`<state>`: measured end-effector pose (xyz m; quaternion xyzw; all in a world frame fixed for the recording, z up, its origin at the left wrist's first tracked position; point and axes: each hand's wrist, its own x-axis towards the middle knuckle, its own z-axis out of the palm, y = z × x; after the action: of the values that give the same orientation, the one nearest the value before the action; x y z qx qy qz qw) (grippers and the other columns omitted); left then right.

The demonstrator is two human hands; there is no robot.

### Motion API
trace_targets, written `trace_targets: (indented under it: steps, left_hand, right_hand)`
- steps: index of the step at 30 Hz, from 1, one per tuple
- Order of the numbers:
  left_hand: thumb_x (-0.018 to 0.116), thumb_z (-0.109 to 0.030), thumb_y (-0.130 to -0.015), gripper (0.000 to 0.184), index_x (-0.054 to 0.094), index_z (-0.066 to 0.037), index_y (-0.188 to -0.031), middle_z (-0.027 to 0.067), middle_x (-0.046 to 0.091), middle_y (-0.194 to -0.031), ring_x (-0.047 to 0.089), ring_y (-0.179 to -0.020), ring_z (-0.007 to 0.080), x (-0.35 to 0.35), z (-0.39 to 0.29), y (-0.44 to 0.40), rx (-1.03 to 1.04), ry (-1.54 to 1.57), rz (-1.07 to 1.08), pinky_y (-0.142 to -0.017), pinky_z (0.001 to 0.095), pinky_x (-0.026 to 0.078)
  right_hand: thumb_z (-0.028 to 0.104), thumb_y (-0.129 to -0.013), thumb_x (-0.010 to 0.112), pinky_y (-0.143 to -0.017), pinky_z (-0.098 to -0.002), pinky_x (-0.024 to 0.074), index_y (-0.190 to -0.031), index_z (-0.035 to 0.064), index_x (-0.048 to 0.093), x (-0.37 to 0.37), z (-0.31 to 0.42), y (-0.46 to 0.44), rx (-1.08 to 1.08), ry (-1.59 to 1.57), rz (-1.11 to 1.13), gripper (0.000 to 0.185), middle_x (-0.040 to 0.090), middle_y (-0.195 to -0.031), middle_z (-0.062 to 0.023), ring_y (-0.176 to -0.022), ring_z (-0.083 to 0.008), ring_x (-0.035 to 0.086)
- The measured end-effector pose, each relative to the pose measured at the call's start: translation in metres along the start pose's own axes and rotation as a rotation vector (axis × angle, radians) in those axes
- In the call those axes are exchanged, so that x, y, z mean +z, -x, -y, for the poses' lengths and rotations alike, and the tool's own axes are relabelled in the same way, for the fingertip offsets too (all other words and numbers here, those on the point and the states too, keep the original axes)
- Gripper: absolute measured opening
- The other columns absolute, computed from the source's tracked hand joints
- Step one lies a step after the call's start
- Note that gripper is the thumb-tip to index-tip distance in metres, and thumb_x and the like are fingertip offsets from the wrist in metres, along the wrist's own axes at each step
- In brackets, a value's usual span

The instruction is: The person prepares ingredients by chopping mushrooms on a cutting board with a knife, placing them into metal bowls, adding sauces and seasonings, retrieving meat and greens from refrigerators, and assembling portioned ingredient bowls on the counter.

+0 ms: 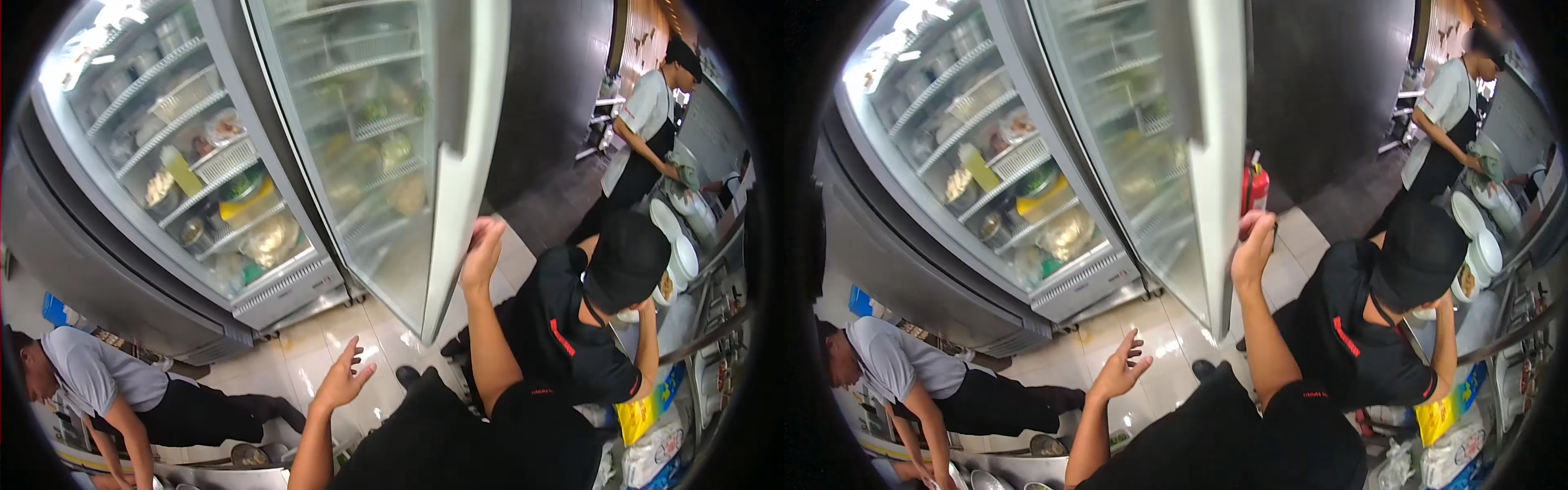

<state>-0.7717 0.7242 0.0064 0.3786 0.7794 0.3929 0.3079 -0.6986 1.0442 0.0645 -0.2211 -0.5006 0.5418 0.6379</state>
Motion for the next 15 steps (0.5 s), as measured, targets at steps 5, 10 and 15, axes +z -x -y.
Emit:
trace_targets:
  steps: [5,10,15]
  left_hand:
    - [0.076,-0.035,-0.077,0.096,0.018,0.001,-0.145,0.0252,0.04,-0.138,0.043,-0.126,0.0361,0.0,-0.014,-0.009,0.171,0.033,-0.198,-0.096,0.0437,0.042]
    - [0.083,-0.032,-0.069,0.073,0.048,0.004,-0.122,0.02,0.054,-0.121,0.054,-0.107,0.0254,-0.017,-0.025,-0.023,0.242,-0.062,-0.186,-0.094,0.0347,0.042]
    - [0.085,-0.02,-0.065,0.048,0.061,0.004,-0.098,0.0115,0.064,-0.09,0.06,-0.082,0.0208,-0.036,-0.014,-0.002,0.115,0.161,-0.623,-0.076,0.0349,0.048]
  right_hand:
    - [0.046,-0.101,0.027,-0.051,-0.0215,0.0348,-0.073,0.0078,0.047,0.044,0.034,0.031,0.059,-0.177,0.256,0.051,0.047,-0.063,0.0008,-0.055,-0.0074,0.043]
    - [0.023,-0.096,0.052,-0.052,-0.0192,0.0352,-0.079,0.0062,0.052,0.091,0.034,-0.004,0.102,-0.101,0.439,0.024,0.05,-0.066,0.0028,-0.058,-0.0036,0.044]
    - [0.022,-0.095,0.055,-0.061,-0.0194,0.0403,-0.09,0.0039,0.055,0.163,0.007,-0.077,-0.079,0.017,0.667,0.019,0.053,-0.074,0.0032,-0.066,-0.0032,0.048]
